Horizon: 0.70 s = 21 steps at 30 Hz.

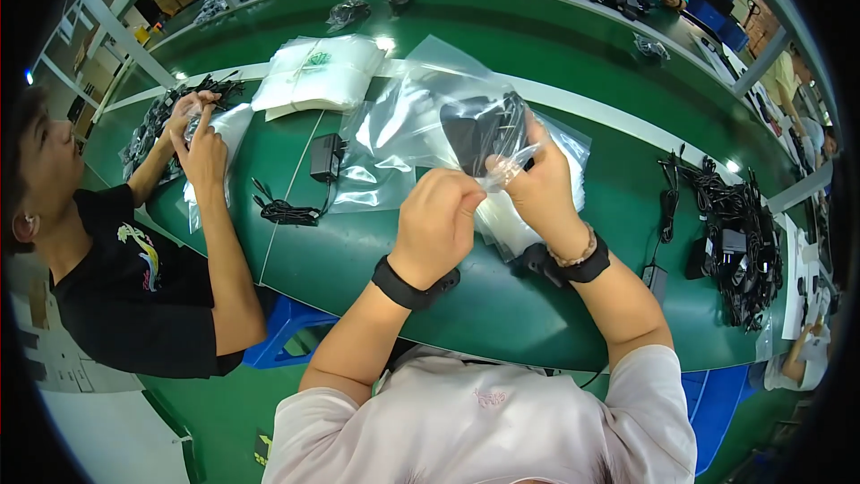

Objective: The person packages power adapters by hand, picking up an adapter, wrapping its cord around the body, and sliding it into a plastic bag. This process is repeated with several more adapters throughout the video.

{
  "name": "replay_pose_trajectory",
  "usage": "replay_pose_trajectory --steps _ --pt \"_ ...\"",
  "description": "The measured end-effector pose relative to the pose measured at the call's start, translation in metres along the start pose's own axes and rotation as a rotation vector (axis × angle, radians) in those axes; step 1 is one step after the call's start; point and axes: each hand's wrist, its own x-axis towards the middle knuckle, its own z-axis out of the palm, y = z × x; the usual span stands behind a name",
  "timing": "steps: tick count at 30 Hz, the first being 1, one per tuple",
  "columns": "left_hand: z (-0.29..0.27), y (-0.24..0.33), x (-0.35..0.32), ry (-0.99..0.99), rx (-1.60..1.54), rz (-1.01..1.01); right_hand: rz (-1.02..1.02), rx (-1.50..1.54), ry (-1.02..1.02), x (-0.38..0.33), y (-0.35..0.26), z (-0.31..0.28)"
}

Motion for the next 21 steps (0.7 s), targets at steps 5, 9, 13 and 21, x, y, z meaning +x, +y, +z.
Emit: replay_pose_trajectory --steps 5,9,13,21 --pt "-0.006 -0.003 -0.015 -0.007 -0.193 -0.282 0.365 0.369 -0.204 0.007 -0.025 -0.01" --pt "-0.007 -0.011 -0.021 0.094 -0.472 -0.669 0.6 0.55 -0.388 0.01 -0.02 -0.023" --pt "-0.001 -0.017 -0.011 0.269 -0.821 -0.904 0.523 0.587 -0.4 0.0 -0.021 -0.015" --pt "0.005 -0.012 -0.004 0.118 -0.743 -0.756 0.031 -0.061 -0.37 -0.02 -0.019 -0.001"
